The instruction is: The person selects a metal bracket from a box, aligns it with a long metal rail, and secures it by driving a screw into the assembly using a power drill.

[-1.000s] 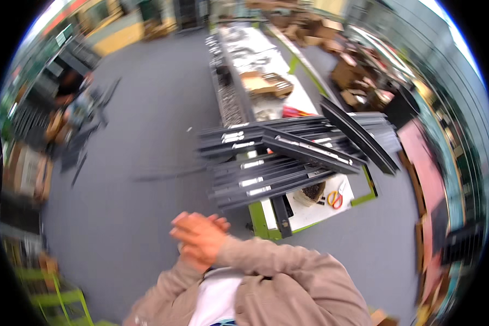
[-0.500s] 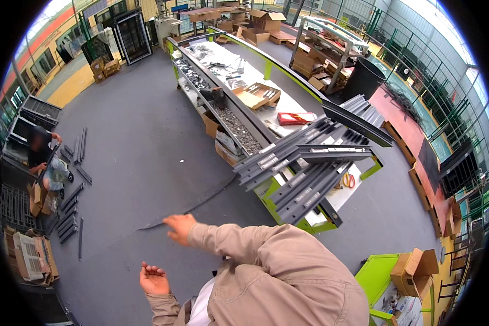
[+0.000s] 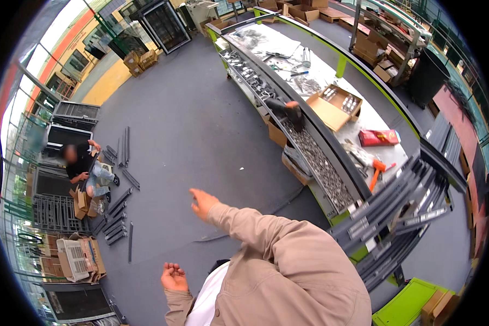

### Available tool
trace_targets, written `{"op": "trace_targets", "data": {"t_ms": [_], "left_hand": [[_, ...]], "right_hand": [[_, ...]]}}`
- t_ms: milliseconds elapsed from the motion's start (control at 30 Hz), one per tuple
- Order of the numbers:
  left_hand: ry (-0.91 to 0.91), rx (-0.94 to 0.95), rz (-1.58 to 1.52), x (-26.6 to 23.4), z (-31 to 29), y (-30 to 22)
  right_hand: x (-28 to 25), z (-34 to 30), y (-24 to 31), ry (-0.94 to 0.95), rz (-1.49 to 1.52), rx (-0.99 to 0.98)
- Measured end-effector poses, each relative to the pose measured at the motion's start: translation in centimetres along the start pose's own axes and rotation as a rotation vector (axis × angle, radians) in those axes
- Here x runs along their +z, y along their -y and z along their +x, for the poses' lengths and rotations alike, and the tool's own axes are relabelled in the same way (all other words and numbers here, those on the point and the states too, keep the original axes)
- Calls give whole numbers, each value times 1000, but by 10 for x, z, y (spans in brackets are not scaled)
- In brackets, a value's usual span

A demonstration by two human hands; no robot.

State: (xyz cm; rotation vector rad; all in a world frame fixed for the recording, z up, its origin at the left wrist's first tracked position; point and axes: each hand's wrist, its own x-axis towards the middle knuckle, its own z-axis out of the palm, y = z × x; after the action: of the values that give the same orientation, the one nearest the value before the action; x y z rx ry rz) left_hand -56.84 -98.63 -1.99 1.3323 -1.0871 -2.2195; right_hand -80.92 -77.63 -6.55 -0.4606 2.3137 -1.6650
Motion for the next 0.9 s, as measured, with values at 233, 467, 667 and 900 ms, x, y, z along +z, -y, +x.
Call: {"op": "trace_targets", "data": {"t_ms": [233,467,667,900], "left_hand": [[174,-124,8,175,150,-30],[301,-62,1,357,381,-119],[536,182,264,596,498,-213],[582,57,286,809,675,-225]], "right_hand": [[2,157,-55,331,-160,102],[-117,347,-201,130,-372,770],[-187,339,-292,-19,-600,1078],[-158,413,-351,-101,-499,1481]]}}
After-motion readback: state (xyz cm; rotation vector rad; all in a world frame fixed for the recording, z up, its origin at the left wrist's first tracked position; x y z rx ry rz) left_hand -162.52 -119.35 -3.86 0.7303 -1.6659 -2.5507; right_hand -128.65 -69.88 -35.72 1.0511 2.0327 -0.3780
